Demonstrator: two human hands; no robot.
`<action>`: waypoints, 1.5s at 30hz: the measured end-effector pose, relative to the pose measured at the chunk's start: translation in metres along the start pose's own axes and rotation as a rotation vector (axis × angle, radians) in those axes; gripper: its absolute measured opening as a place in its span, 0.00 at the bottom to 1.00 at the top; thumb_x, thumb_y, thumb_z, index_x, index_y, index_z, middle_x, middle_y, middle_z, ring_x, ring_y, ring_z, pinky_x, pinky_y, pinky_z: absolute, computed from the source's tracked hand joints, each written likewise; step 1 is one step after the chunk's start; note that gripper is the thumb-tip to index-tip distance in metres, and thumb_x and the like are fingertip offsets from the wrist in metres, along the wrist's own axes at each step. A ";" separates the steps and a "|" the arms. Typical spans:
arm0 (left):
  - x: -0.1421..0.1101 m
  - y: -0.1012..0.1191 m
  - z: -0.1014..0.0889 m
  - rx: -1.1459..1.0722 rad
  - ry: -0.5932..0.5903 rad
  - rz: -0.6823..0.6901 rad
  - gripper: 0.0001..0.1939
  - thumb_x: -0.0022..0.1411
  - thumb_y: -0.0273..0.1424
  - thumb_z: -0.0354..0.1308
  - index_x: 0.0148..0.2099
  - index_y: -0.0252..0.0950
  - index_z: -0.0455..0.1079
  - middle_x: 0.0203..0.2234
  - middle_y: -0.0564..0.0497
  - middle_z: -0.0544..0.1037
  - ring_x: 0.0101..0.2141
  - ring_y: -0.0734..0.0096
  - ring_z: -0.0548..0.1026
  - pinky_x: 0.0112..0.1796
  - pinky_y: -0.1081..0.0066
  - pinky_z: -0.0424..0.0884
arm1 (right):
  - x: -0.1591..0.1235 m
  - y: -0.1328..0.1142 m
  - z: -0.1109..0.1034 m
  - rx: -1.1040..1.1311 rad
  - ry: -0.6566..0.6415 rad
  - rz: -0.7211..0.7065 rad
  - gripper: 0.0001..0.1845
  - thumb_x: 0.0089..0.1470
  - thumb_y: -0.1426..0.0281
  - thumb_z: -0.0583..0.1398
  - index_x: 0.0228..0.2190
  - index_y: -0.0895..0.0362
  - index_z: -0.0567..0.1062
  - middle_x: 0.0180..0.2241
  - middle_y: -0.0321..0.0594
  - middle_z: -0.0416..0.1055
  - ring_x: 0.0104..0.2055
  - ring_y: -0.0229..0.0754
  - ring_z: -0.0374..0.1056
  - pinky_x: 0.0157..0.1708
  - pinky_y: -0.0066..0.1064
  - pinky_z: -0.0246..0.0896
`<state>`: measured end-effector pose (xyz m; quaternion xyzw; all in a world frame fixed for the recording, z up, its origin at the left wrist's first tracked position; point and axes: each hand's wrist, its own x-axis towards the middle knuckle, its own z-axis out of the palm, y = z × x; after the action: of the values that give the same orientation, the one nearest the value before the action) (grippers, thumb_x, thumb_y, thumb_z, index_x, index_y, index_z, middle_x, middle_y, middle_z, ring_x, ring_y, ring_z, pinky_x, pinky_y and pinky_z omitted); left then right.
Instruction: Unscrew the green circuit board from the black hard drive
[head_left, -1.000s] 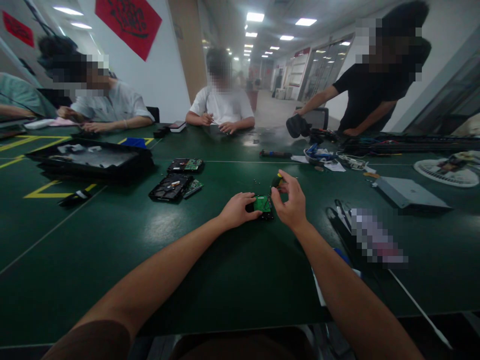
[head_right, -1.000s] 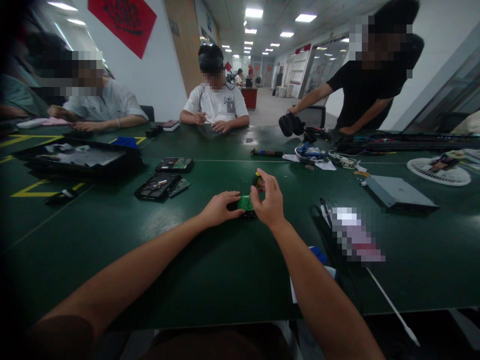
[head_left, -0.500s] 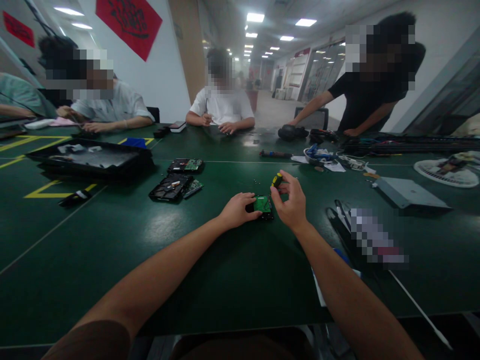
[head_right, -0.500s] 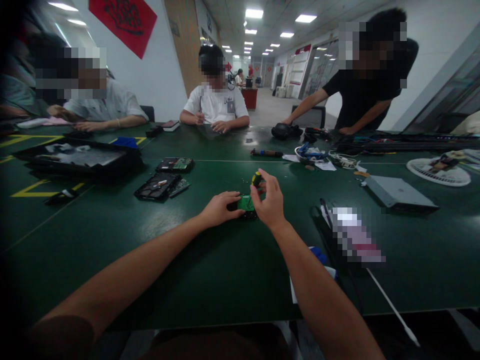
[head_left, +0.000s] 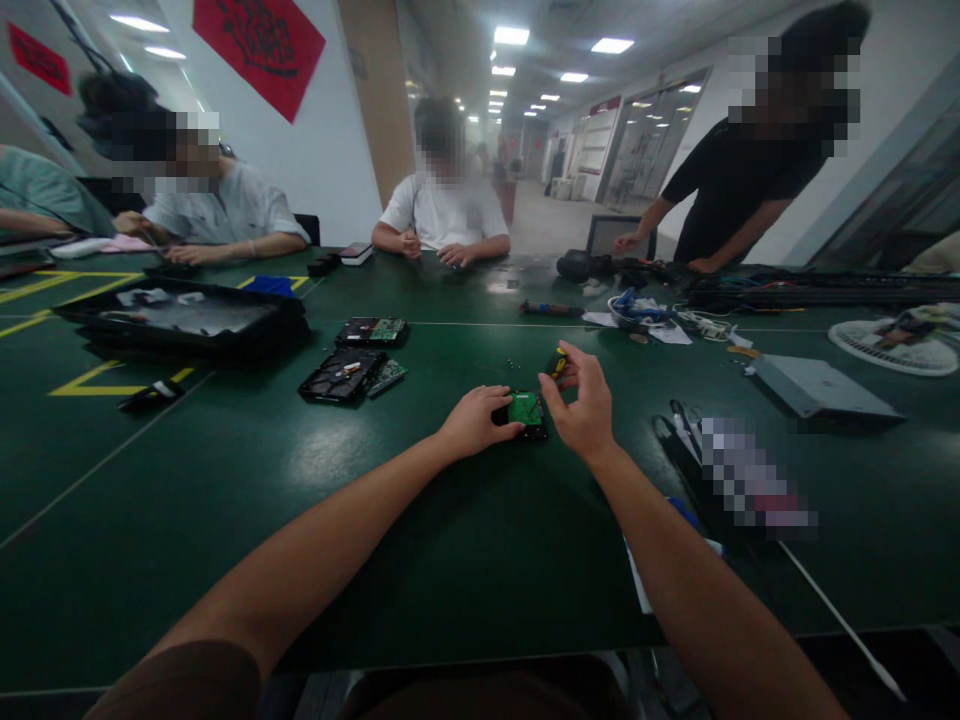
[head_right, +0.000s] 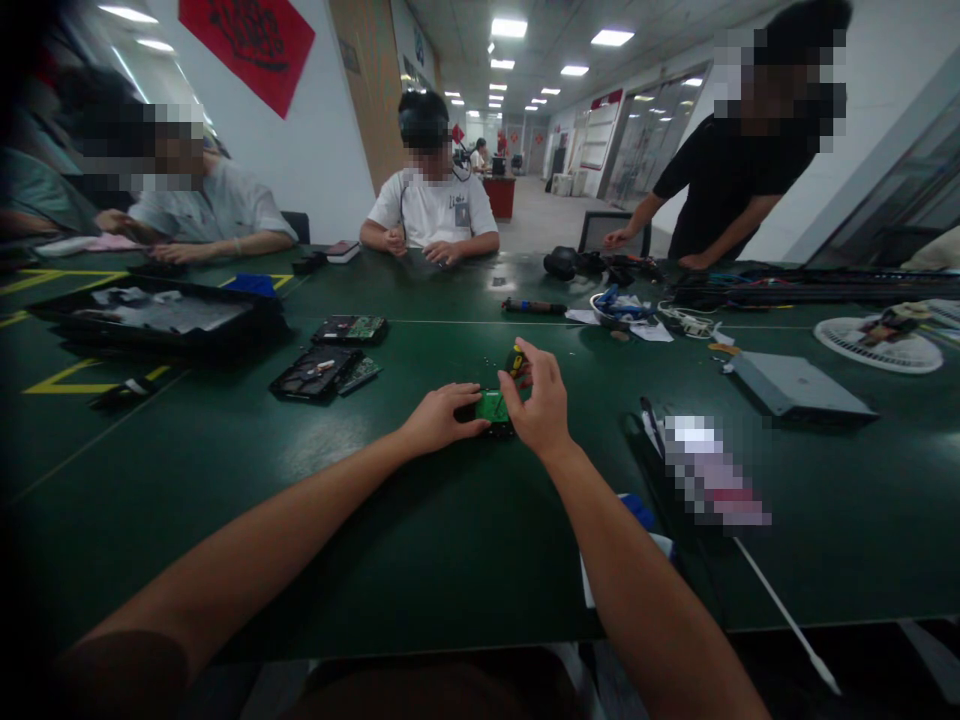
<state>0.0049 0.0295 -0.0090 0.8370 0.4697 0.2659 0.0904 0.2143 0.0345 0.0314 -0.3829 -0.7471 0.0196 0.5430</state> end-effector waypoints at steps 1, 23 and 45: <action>0.000 0.000 0.000 -0.003 0.000 -0.005 0.30 0.60 0.49 0.63 0.57 0.34 0.74 0.59 0.39 0.74 0.60 0.52 0.71 0.63 0.53 0.62 | 0.000 0.000 0.000 -0.003 -0.008 -0.004 0.29 0.61 0.66 0.60 0.62 0.49 0.63 0.50 0.47 0.71 0.41 0.47 0.72 0.41 0.47 0.77; 0.000 0.000 0.000 0.011 0.002 0.011 0.28 0.61 0.47 0.64 0.56 0.35 0.75 0.59 0.40 0.75 0.60 0.52 0.72 0.62 0.53 0.63 | -0.001 0.002 0.002 0.031 0.002 0.014 0.30 0.59 0.66 0.62 0.61 0.48 0.64 0.50 0.46 0.70 0.38 0.45 0.72 0.39 0.45 0.77; 0.001 0.001 -0.002 0.045 -0.032 0.025 0.28 0.63 0.48 0.61 0.57 0.33 0.75 0.60 0.38 0.73 0.61 0.53 0.71 0.63 0.52 0.62 | 0.001 -0.002 0.000 0.023 0.007 -0.020 0.29 0.60 0.69 0.61 0.61 0.48 0.63 0.49 0.45 0.69 0.39 0.44 0.72 0.38 0.42 0.77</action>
<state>0.0048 0.0294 -0.0072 0.8487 0.4638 0.2429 0.0757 0.2133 0.0338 0.0325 -0.3694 -0.7487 0.0214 0.5499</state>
